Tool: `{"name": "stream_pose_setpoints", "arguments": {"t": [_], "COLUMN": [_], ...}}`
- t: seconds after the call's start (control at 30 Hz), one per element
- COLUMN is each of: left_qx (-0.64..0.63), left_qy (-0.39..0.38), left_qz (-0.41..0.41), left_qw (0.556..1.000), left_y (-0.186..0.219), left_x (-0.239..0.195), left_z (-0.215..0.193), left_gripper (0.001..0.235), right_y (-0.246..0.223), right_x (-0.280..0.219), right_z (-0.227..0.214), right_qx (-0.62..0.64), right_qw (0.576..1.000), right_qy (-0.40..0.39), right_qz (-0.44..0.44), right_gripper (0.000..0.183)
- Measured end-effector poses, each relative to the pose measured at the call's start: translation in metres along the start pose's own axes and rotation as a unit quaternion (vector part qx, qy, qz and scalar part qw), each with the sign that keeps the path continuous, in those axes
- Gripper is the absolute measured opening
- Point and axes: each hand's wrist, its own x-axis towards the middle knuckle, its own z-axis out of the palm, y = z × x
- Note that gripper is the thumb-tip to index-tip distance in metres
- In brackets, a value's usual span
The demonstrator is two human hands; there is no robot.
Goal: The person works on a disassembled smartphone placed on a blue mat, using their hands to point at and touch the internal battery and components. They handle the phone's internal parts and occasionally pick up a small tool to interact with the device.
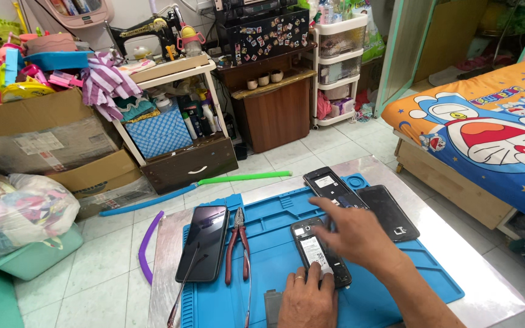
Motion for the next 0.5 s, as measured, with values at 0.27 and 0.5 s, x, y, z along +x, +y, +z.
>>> {"name": "stream_pose_setpoints", "arguments": {"t": [0.27,0.5], "left_qx": [-0.005,0.002], "left_qy": [-0.03,-0.017], "left_qz": [-0.006,-0.004], "left_qw": [1.0,1.0], "left_y": [-0.001,0.001], "left_x": [-0.001,0.0], "left_z": [0.005,-0.002], "left_gripper": [0.02,0.016], "right_y": [0.021,-0.007], "right_x": [0.006,-0.013], "right_z": [0.027,-0.021], "right_qx": [-0.03,0.114], "right_qw": [0.994,0.993], "right_qy": [0.087,-0.04], "right_qz": [-0.06,0.006], "right_gripper": [0.042,0.05]}}
